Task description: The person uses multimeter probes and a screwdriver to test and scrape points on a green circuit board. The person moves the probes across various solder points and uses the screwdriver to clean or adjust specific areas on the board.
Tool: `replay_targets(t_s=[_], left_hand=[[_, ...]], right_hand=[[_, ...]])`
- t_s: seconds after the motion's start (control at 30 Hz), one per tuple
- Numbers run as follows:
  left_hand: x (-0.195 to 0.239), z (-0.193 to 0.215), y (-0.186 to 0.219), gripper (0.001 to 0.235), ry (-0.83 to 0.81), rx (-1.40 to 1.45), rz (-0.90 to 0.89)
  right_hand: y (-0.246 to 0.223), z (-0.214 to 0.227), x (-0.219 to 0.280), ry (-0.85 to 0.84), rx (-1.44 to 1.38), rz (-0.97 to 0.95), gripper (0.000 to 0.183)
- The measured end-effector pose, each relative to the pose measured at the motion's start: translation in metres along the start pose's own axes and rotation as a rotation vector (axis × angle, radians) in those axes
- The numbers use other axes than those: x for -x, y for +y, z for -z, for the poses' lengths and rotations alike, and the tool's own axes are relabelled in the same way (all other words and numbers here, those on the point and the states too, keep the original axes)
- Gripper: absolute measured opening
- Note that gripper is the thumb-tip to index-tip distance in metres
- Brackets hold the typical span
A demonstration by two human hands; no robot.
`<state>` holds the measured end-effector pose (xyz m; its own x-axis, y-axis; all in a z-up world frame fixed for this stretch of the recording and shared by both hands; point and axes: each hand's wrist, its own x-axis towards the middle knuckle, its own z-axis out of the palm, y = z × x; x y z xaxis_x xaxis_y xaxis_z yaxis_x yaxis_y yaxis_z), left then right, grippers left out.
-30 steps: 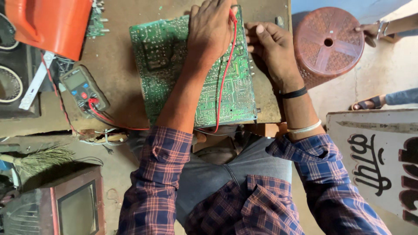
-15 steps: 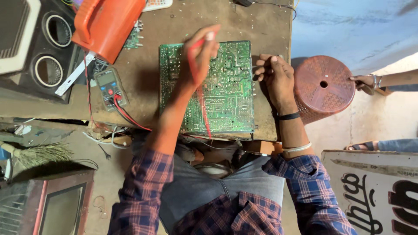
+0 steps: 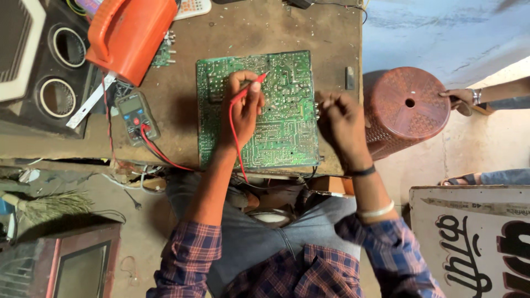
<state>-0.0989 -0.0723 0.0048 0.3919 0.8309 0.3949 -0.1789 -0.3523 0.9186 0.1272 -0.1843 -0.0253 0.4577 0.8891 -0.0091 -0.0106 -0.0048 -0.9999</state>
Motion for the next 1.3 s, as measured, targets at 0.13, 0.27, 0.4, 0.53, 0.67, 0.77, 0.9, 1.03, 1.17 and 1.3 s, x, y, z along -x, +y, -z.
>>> replay_targets(t_s=[0.13,0.27,0.4,0.53,0.67,0.77,0.9,1.03,1.17,1.3], left_hand=[[0.001,-0.001,-0.005,0.023,-0.025,-0.045,-0.032],[0.000,-0.001,-0.006,0.021,-0.045,-0.022,0.033],[0.001,0.000,-0.002,0.019,-0.046,-0.035,0.042],[-0.001,-0.002,0.004,0.017,-0.043,-0.054,-0.023],[-0.001,-0.002,0.004,0.017,-0.038,-0.084,-0.039],[-0.001,-0.002,0.000,0.018,-0.031,-0.089,-0.008],[0.002,0.000,0.001,0.020,-0.024,-0.096,0.097],[0.002,-0.003,0.006,0.020,-0.023,-0.105,0.000],[-0.001,-0.002,0.011,0.018,-0.020,-0.135,-0.039],[0.005,-0.002,0.017,0.013,-0.016,-0.204,-0.044]], right_hand=[[-0.022,0.001,0.038,-0.032,0.594,0.494,0.028],[-0.048,-0.003,0.052,-0.150,0.686,0.337,0.055],[-0.057,-0.004,0.046,-0.202,0.718,0.061,0.071],[-0.045,0.005,0.045,-0.116,0.558,0.068,0.066],[-0.025,0.015,0.059,-0.003,-0.106,0.043,0.051],[-0.024,0.018,0.058,0.021,-0.584,0.057,0.021],[-0.036,0.010,0.036,0.180,-1.061,-0.012,0.028],[-0.031,-0.010,0.018,0.127,-0.815,0.145,0.023],[-0.012,-0.024,0.018,0.010,-0.942,0.231,0.026],[-0.015,-0.026,0.022,0.061,-0.917,0.212,0.023]])
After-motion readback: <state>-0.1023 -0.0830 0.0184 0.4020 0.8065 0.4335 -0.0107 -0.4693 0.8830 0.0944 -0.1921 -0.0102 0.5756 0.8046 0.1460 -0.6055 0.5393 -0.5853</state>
